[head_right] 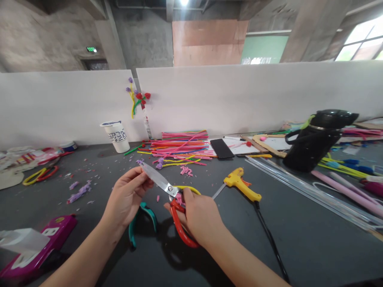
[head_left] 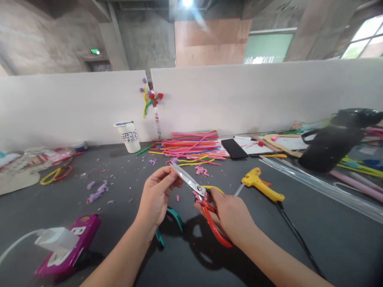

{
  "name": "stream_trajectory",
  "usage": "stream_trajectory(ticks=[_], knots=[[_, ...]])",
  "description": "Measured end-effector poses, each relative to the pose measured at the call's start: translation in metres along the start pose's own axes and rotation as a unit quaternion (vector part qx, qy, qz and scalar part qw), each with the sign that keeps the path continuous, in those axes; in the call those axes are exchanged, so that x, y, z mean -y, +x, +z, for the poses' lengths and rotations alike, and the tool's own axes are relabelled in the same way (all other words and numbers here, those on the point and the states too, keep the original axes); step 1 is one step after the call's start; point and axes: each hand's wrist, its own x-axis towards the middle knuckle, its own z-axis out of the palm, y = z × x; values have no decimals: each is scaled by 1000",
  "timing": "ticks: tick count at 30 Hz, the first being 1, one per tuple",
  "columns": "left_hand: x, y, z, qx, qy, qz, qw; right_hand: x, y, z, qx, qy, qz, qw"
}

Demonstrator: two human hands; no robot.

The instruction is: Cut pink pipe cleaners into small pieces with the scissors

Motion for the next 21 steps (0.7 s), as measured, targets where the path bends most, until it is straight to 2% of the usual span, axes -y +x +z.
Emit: stream_trajectory(ticks=[5, 17, 21], knots=[[0, 2, -2, 11, 24, 16, 1000, 0, 0, -3, 4, -4, 6, 1000], [-1, 4, -5, -14, 69, 42, 997, -4, 3, -13, 28, 42, 33, 998], [-1, 3, -3, -13, 75, 53, 996, -4, 2, -13, 39, 25, 27, 999]])
